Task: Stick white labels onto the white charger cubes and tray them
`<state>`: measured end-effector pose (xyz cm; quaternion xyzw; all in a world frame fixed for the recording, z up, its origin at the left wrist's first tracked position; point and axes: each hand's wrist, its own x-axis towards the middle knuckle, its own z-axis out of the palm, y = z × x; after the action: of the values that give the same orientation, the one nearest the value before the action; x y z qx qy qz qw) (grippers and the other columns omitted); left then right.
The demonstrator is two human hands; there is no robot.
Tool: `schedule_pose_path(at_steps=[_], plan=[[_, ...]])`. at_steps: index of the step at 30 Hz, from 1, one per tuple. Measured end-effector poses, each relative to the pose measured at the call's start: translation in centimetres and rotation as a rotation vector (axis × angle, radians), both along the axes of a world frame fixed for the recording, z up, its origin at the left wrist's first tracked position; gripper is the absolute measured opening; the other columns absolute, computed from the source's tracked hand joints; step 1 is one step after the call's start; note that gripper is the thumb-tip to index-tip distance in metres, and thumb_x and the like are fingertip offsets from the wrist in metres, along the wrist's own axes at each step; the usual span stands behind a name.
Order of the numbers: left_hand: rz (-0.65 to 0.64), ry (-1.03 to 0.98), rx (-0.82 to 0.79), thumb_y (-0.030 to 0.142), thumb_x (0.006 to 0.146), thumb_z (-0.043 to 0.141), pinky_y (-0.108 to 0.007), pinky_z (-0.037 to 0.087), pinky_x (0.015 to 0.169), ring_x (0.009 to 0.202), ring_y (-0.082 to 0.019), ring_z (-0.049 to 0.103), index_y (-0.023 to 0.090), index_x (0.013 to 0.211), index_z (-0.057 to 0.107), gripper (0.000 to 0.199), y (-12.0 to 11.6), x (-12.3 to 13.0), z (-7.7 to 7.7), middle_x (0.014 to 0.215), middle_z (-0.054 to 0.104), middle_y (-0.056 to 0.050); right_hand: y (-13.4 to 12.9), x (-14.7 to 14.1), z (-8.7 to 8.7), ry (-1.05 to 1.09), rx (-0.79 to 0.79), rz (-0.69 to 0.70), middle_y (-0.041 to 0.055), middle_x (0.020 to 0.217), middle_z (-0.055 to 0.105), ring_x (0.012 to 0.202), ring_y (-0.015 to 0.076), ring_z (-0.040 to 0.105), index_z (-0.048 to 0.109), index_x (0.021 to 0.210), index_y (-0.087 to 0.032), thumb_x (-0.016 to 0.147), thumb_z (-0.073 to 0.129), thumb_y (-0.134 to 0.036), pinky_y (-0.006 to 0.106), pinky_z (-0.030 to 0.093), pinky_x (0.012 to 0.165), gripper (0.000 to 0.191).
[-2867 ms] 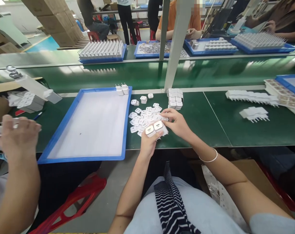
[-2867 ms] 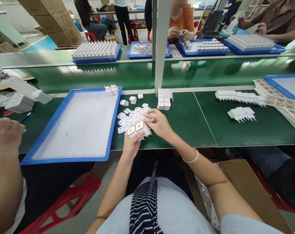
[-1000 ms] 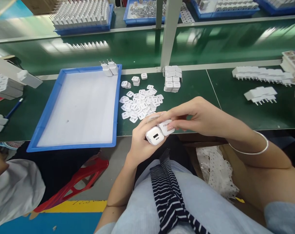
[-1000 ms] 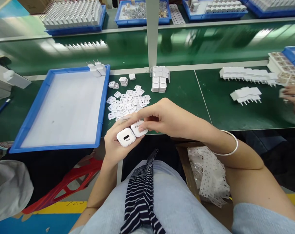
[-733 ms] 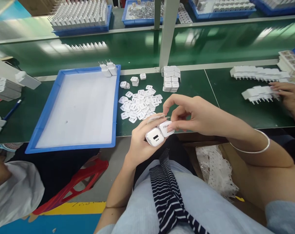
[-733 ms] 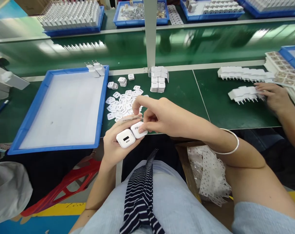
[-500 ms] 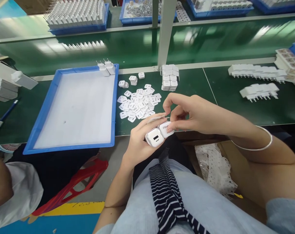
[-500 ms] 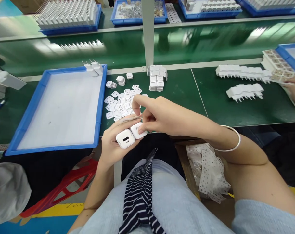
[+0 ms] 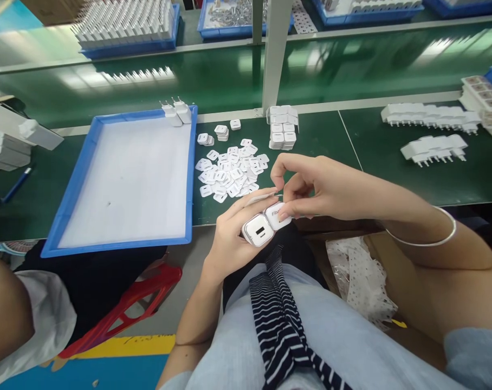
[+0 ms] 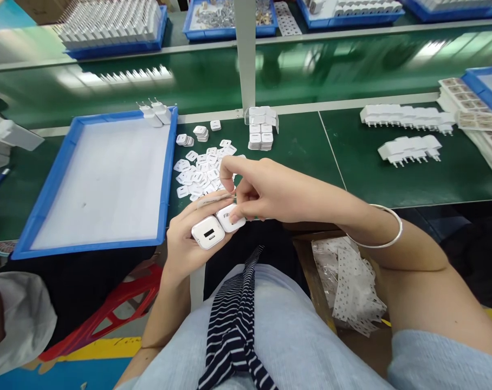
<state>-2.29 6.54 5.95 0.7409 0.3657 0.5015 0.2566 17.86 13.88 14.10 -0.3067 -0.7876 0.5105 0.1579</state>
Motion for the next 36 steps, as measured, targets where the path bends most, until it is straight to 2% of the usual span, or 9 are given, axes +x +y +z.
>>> schedule_pose_path(at_steps=[12,19,23,25,27,29,31,34,36], plan=[[0.011,0.052,0.022,0.016,0.082,0.078,-0.040,0.057,0.107,0.123,-0.024,0.068,0.023,0.129,0.068,0.049,-0.3,0.1,0.2,0.137,0.068,-0.010,0.1,-0.1,-0.3,-0.018,-0.081,0.008,-0.0115,0.056,0.063,0.042,0.0090,0.054,0.043,0.086,-0.025,0.081,0.072,-0.014,0.021,0.038,0.042,0.032],[0.001,0.029,0.015,0.017,0.082,0.078,-0.042,0.058,0.106,0.121,-0.025,0.069,0.025,0.129,0.069,0.048,-0.4,0.1,0.0,0.133,0.070,-0.009,0.3,0.2,-0.8,-0.038,-0.029,-0.016,-0.0115,0.053,0.055,0.044,0.0096,0.051,0.043,0.087,-0.025,0.080,0.079,-0.019,0.022,0.035,0.043,0.037],[-0.003,-0.059,-0.004,0.018,0.078,0.082,-0.043,0.059,0.103,0.118,-0.027,0.070,0.026,0.124,0.072,0.047,-0.3,0.0,-0.2,0.128,0.073,-0.009,-0.2,0.6,-1.3,0.111,-0.278,0.046,-0.0064,0.063,0.063,0.050,0.0107,0.059,0.047,0.095,-0.023,0.090,0.074,-0.035,0.022,0.044,0.047,0.029],[-0.004,-0.102,-0.022,0.017,0.078,0.082,-0.045,0.059,0.102,0.117,-0.028,0.071,0.027,0.123,0.072,0.048,-0.3,0.0,-0.2,0.128,0.073,-0.008,-0.8,0.7,-1.6,0.215,-0.378,0.019,-0.0033,0.068,0.065,0.056,0.0111,0.062,0.048,0.097,-0.022,0.094,0.070,-0.042,0.022,0.049,0.051,0.030],[-0.017,-0.152,-0.041,0.016,0.076,0.083,-0.045,0.059,0.102,0.116,-0.027,0.071,0.028,0.122,0.073,0.049,-0.2,-0.1,-0.4,0.127,0.073,-0.008,-1.4,0.8,-2.0,0.296,-0.404,-0.037,-0.0025,0.070,0.064,0.059,0.0103,0.061,0.048,0.097,-0.020,0.095,0.068,-0.043,0.022,0.049,0.053,0.030],[-0.039,-0.224,-0.075,0.017,0.074,0.086,-0.047,0.058,0.104,0.117,-0.028,0.070,0.028,0.122,0.073,0.051,0.0,-0.2,-0.8,0.123,0.075,-0.008,-2.0,0.9,-2.5,0.364,-0.363,-0.114,-0.0044,0.066,0.060,0.056,0.0084,0.056,0.049,0.096,-0.020,0.096,0.069,-0.041,0.020,0.045,0.051,0.029],[-0.064,-0.332,-0.131,0.026,0.074,0.087,-0.050,0.057,0.105,0.119,-0.030,0.069,0.029,0.122,0.072,0.051,0.3,-0.3,-1.7,0.122,0.076,-0.008,-2.3,0.8,-3.2,0.425,-0.255,-0.217,-0.0053,0.067,0.057,0.058,0.0076,0.053,0.052,0.096,-0.020,0.092,0.075,-0.038,0.019,0.043,0.052,0.030],[-0.094,-0.512,-0.255,0.047,0.078,0.081,-0.049,0.062,0.095,0.114,-0.030,0.072,0.033,0.126,0.068,0.052,0.7,-0.5,-3.1,0.131,0.072,-0.008,-2.6,0.3,-4.7,0.452,-0.096,-0.329,-0.0018,0.081,0.060,0.073,0.0110,0.058,0.059,0.101,-0.020,0.078,0.088,-0.037,0.020,0.048,0.058,0.041],[-0.112,-0.546,-0.345,0.058,0.082,0.074,-0.046,0.064,0.089,0.110,-0.029,0.073,0.035,0.130,0.064,0.054,0.8,-0.4,-3.8,0.137,0.067,-0.007,-2.8,-0.3,-5.8,0.448,-0.076,-0.352,0.0013,0.091,0.064,0.079,0.0135,0.062,0.062,0.103,-0.021,0.074,0.090,-0.039,0.021,0.051,0.059,0.045]])
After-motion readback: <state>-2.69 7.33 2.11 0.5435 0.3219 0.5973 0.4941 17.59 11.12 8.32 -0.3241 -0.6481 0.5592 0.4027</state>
